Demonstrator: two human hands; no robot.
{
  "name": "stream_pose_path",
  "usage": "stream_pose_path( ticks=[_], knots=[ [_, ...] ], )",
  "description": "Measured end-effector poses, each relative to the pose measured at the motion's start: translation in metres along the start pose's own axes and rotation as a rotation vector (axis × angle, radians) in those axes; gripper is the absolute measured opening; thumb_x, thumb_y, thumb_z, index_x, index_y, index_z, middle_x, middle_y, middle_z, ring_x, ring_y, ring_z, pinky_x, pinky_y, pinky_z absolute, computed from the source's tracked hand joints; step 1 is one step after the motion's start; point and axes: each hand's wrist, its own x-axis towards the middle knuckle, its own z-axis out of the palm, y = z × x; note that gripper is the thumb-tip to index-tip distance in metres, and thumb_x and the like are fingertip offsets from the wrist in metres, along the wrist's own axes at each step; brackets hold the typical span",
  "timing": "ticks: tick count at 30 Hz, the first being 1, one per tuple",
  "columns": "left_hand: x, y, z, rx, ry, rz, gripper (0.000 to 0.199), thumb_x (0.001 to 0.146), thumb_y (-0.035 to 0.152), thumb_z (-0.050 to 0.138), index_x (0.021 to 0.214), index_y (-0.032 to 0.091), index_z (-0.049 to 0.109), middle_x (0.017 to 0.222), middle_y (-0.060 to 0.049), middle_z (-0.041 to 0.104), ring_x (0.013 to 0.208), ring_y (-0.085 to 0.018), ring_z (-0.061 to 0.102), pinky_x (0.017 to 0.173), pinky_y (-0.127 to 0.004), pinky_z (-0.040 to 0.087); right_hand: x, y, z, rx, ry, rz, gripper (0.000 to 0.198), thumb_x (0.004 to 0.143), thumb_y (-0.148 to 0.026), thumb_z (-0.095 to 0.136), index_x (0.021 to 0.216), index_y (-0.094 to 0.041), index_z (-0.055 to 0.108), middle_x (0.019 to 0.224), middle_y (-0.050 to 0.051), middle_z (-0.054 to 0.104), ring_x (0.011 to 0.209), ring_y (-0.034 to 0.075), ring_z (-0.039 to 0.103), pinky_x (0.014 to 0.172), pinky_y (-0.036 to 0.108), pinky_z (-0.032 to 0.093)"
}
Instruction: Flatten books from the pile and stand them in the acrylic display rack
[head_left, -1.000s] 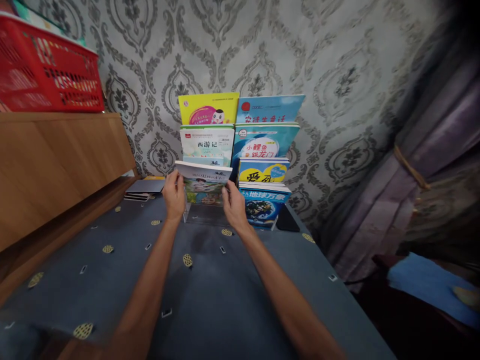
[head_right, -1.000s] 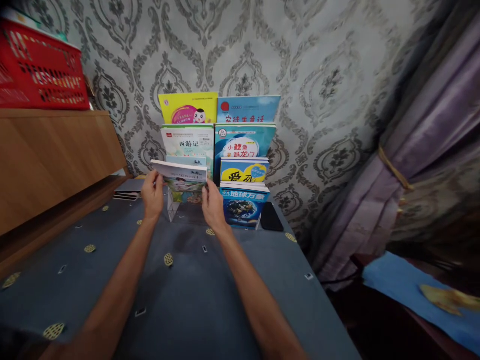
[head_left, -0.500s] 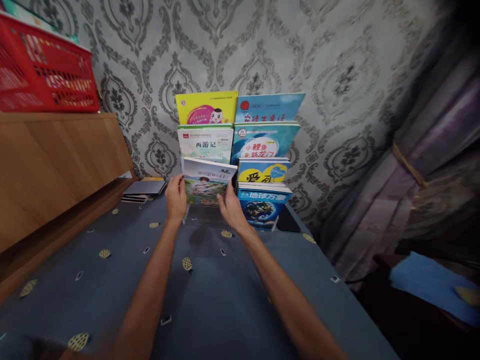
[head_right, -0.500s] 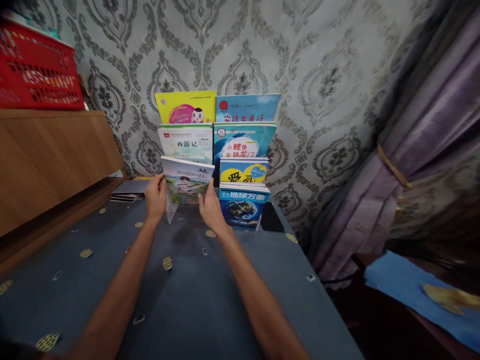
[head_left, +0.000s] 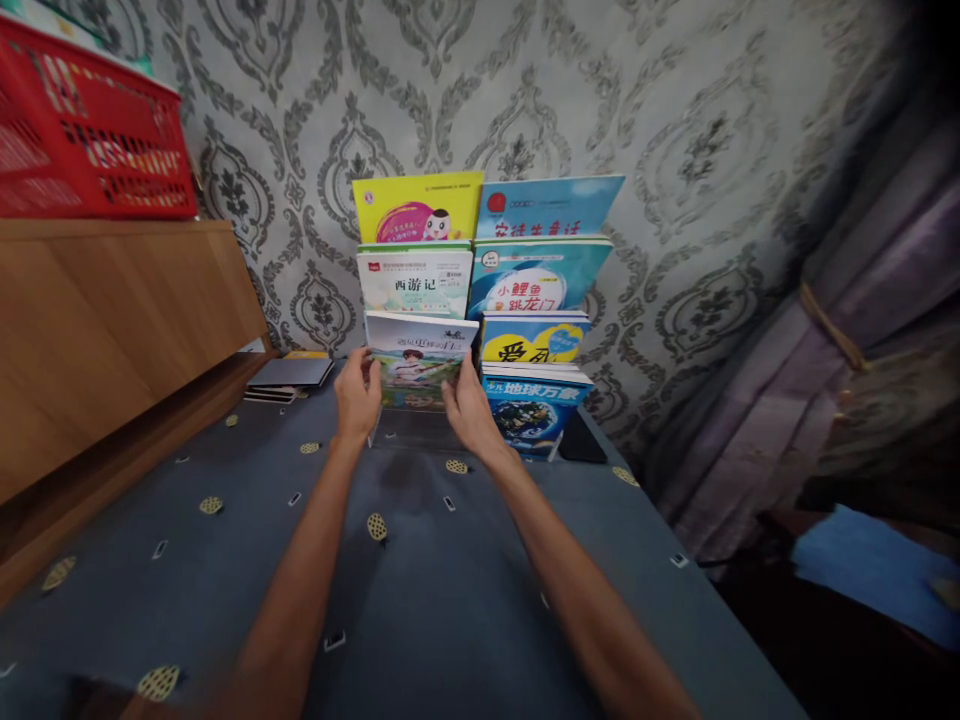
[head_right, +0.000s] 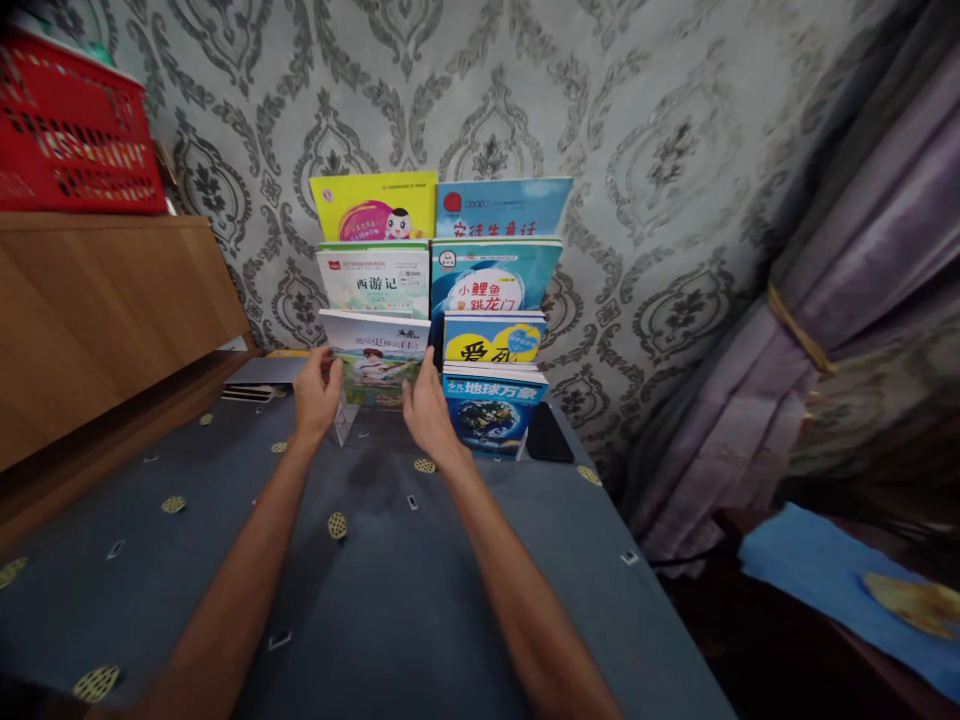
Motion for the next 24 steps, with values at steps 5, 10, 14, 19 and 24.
stream_pose_path(
  ticks=[5,10,14,19,24],
  knots=[
    [-0.001,-0.004,0.001,0.091,-0.036,-0.043,0.017,0.096,0.028,0.046,0.097,0.019,0.061,0.085,-0.006,0.069,0.081,-0.021,0.065,0.079,-0.031,0.049,-0.001,0.005,0.005,-0.015,-0.021,0.01,0.076,0.098,-0.032,0.039,0.161,-0.005,0.005,0.156,0.026,0.038,0.145,0.035,0.039,0.119,0.058,0.032],
    [-0.004,-0.009,0.003,0.132,-0.024,-0.048,0.016,0.096,0.028,0.048,0.099,0.019,0.061,0.089,-0.008,0.068,0.085,-0.023,0.064,0.08,-0.033,0.049,-0.005,0.015,0.018,-0.005,-0.066,0.055,0.077,0.097,-0.032,0.043,0.16,-0.004,0.01,0.156,0.027,0.038,0.142,0.035,0.045,0.115,0.058,0.039],
    [-0.007,-0.009,0.004,0.135,-0.03,-0.054,0.02,0.096,0.026,0.048,0.111,0.017,0.059,0.092,-0.009,0.066,0.087,-0.023,0.064,0.083,-0.035,0.05,-0.006,0.016,0.021,-0.007,-0.068,0.067,0.073,0.096,-0.032,0.042,0.159,-0.004,0.016,0.155,0.026,0.042,0.142,0.034,0.045,0.117,0.055,0.037],
    [-0.009,-0.004,0.008,0.182,-0.019,-0.047,0.041,0.095,0.024,0.048,0.135,0.014,0.048,0.115,-0.017,0.063,0.108,-0.029,0.062,0.093,-0.041,0.049,-0.007,0.011,0.02,-0.046,-0.076,0.094,0.073,0.096,-0.033,0.04,0.156,0.005,0.02,0.154,0.031,0.04,0.143,0.035,0.043,0.119,0.054,0.033],
    [-0.008,-0.003,0.013,0.217,0.004,-0.035,0.042,0.098,0.026,0.042,0.137,0.013,0.048,0.124,-0.021,0.061,0.12,-0.033,0.058,0.099,-0.046,0.046,-0.008,0.014,0.025,-0.035,-0.046,0.06,0.072,0.096,-0.033,0.04,0.157,-0.001,0.019,0.153,0.027,0.043,0.142,0.034,0.044,0.119,0.055,0.035]
  ],
)
